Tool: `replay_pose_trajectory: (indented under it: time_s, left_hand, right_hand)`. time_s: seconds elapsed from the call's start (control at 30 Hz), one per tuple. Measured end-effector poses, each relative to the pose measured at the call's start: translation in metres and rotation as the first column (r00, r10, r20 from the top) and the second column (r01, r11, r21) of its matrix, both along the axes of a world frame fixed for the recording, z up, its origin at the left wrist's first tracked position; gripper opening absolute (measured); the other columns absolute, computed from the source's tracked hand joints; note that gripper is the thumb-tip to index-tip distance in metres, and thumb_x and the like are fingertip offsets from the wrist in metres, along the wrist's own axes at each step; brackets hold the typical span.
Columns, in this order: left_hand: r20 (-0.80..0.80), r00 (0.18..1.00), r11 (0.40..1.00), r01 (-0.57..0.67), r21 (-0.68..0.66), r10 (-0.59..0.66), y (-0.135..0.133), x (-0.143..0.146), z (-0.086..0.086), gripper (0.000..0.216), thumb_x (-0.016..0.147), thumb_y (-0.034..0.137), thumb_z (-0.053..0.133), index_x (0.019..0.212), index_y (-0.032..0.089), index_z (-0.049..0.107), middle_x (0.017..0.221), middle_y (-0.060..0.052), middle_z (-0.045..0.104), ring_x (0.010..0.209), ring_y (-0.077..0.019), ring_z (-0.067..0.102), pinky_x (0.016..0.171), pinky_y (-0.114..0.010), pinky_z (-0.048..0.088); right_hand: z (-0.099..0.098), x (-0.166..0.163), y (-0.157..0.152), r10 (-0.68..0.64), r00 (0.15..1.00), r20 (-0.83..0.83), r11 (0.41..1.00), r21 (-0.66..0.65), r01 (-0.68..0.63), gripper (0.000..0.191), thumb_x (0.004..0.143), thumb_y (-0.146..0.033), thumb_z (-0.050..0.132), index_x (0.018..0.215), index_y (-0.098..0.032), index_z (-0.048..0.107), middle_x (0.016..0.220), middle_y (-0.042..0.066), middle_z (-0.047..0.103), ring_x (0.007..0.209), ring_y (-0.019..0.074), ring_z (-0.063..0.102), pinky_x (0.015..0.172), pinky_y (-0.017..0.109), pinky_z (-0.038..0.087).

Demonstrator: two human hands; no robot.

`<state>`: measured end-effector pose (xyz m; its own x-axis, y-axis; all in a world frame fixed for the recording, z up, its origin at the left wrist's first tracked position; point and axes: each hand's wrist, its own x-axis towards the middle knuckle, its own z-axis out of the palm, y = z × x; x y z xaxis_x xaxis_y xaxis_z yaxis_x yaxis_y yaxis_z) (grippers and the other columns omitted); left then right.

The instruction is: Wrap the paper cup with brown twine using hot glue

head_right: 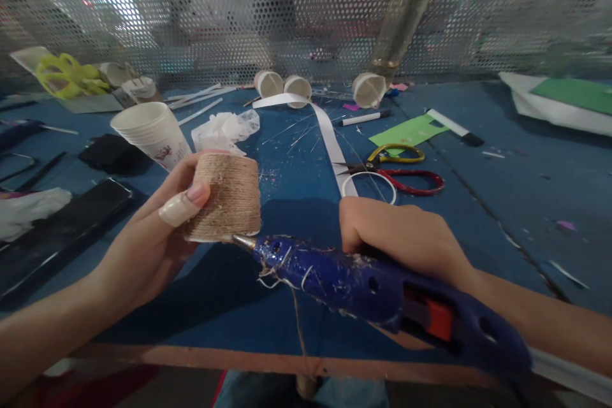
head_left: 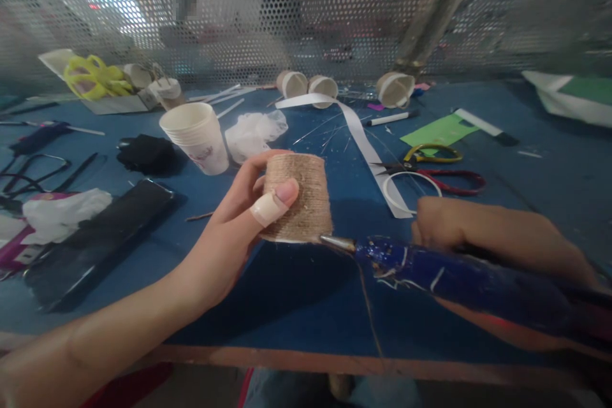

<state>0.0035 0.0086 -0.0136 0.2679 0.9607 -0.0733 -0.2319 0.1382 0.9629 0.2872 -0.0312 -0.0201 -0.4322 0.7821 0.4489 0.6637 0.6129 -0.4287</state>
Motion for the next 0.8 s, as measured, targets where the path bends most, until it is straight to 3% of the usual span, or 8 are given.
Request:
replay_pose_trajectory:
  time_s: [0.2, 0.4, 0.63, 0.8]
  left_hand:
    - [-0.048, 0.999, 0.998, -0.006, 0.063, 0.009, 0.000, -0.001, -0.002, 0.036, 0.097, 0.044, 0.080, 0.130, 0.031, 0.067, 0.115, -0.002, 0.075, 0.114, -0.0295, 0.072, 0.088, -0.037, 0.062]
    - [-0.073, 0.997, 0.996, 0.000, 0.086, 0.006, -0.001, -0.002, -0.003, 0.034, 0.100, 0.041, 0.078, 0.130, 0.032, 0.067, 0.118, -0.003, 0.074, 0.116, -0.0298, 0.072, 0.087, -0.035, 0.062]
    - [-0.101, 0.995, 0.990, 0.023, 0.136, -0.009, 0.001, -0.006, -0.006, 0.036, 0.099, 0.046, 0.081, 0.129, 0.035, 0.066, 0.122, 0.000, 0.073, 0.115, -0.0237, 0.073, 0.079, -0.025, 0.064]
    - [-0.107, 0.994, 0.988, 0.019, 0.156, -0.002, 0.003, -0.006, -0.009, 0.034, 0.098, 0.046, 0.081, 0.128, 0.035, 0.068, 0.116, 0.000, 0.073, 0.109, -0.0196, 0.073, 0.074, -0.019, 0.061]
  right_hand:
    - [0.011, -0.004, -0.002, -0.023, 0.998, 0.063, 0.994, -0.103, 0.030, 0.019, 0.088, -0.024, 0.056, 0.073, -0.029, 0.046, 0.080, 0.000, 0.069, 0.066, 0.0218, 0.060, 0.053, 0.035, 0.036]
    - [0.010, -0.001, 0.003, 0.039, 0.991, 0.130, 0.999, -0.006, -0.039, 0.018, 0.092, -0.022, 0.059, 0.080, -0.031, 0.048, 0.083, -0.003, 0.069, 0.066, 0.0189, 0.063, 0.052, 0.034, 0.037]
    - [0.007, 0.003, 0.001, 0.057, 0.985, 0.166, 0.998, 0.001, -0.058, 0.018, 0.090, -0.018, 0.056, 0.083, -0.031, 0.046, 0.088, -0.003, 0.068, 0.070, 0.0184, 0.063, 0.054, 0.036, 0.039]
    - [0.003, -0.007, -0.007, -0.018, 0.991, 0.130, 1.000, 0.004, 0.018, 0.018, 0.094, -0.021, 0.050, 0.083, -0.030, 0.039, 0.088, -0.001, 0.062, 0.073, 0.0206, 0.058, 0.062, 0.039, 0.036]
